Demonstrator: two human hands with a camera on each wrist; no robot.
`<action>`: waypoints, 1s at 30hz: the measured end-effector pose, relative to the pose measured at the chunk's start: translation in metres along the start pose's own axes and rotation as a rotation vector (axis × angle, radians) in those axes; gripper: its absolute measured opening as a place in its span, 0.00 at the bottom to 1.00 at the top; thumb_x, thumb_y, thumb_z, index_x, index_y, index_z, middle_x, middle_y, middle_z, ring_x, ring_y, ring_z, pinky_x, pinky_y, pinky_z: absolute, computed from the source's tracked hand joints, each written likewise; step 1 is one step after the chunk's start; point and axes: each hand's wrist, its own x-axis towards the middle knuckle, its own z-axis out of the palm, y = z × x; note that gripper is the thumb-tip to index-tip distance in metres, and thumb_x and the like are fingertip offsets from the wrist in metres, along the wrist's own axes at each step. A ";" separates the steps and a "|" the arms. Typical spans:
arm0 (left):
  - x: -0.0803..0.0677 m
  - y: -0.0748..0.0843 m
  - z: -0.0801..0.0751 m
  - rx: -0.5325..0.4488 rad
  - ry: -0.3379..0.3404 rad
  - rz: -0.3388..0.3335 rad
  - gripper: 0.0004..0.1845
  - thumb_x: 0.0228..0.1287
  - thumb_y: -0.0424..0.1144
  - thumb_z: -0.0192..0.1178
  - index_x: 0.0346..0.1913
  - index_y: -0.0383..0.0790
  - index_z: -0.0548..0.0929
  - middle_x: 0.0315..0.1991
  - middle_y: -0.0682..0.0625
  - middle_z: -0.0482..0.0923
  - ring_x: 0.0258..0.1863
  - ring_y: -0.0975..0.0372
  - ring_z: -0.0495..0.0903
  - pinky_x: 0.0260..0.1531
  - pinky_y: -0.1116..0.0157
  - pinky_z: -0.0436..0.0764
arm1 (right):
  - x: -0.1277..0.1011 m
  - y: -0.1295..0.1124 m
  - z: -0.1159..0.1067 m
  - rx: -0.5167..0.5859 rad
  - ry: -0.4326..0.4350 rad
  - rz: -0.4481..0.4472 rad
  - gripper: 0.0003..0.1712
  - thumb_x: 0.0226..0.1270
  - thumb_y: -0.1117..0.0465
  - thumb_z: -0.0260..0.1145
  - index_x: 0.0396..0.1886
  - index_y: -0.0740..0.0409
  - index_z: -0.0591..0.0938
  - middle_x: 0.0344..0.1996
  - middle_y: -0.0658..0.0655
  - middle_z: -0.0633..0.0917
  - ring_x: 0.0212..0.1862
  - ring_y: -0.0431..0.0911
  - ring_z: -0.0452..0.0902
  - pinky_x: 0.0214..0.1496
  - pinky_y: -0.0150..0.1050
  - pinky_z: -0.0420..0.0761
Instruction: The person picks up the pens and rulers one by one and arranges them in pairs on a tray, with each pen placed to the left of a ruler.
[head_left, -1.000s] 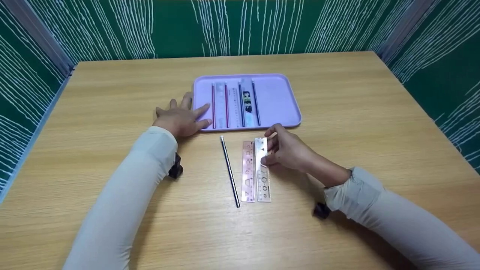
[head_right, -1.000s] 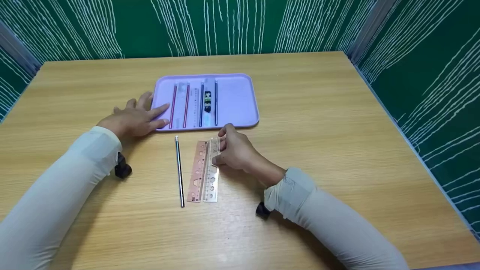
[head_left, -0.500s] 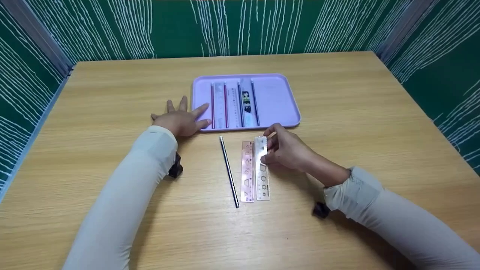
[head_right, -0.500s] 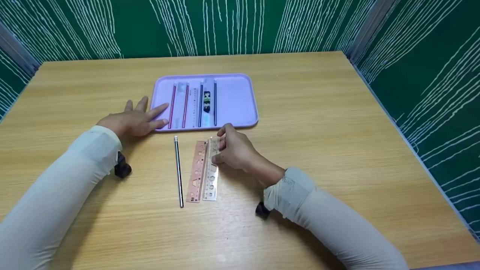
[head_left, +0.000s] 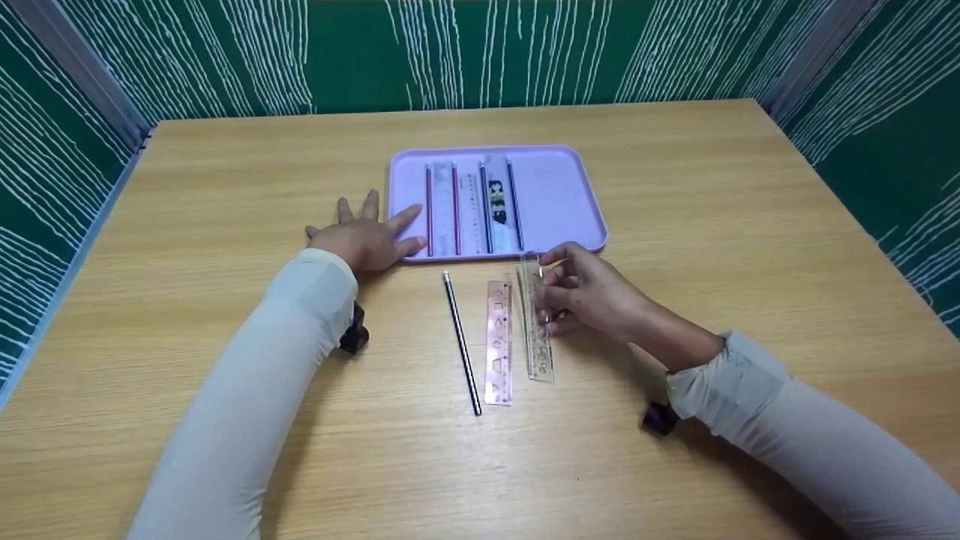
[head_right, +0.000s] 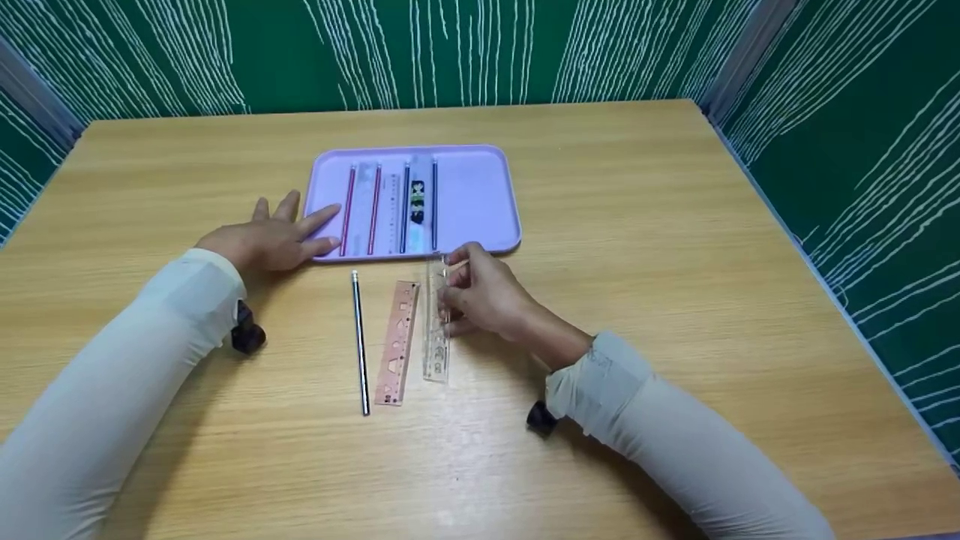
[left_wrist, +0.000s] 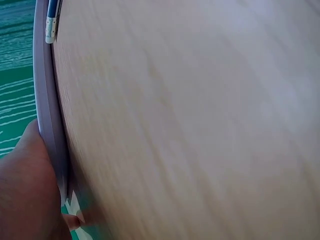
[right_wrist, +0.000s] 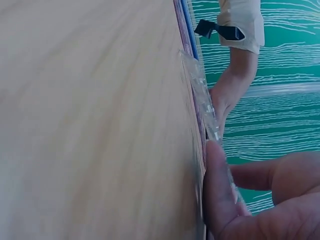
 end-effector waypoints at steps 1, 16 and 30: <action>0.000 0.000 0.000 -0.003 -0.002 -0.001 0.40 0.65 0.82 0.33 0.75 0.87 0.32 0.83 0.46 0.19 0.79 0.33 0.21 0.62 0.17 0.36 | 0.000 0.000 -0.001 0.013 -0.005 0.000 0.26 0.74 0.71 0.60 0.66 0.60 0.62 0.47 0.62 0.76 0.38 0.52 0.84 0.42 0.52 0.90; -0.001 -0.001 0.001 -0.031 -0.004 0.007 0.39 0.65 0.81 0.34 0.76 0.86 0.33 0.83 0.46 0.20 0.79 0.34 0.20 0.62 0.17 0.35 | 0.005 0.003 -0.008 0.159 -0.007 0.054 0.25 0.77 0.66 0.53 0.67 0.50 0.58 0.40 0.58 0.75 0.32 0.47 0.79 0.32 0.44 0.87; -0.002 -0.001 0.000 -0.051 -0.007 0.008 0.39 0.65 0.81 0.34 0.76 0.86 0.33 0.83 0.46 0.19 0.78 0.34 0.19 0.62 0.18 0.33 | 0.015 -0.006 -0.019 0.128 -0.019 0.036 0.32 0.72 0.69 0.60 0.70 0.49 0.61 0.45 0.56 0.73 0.36 0.46 0.77 0.30 0.35 0.79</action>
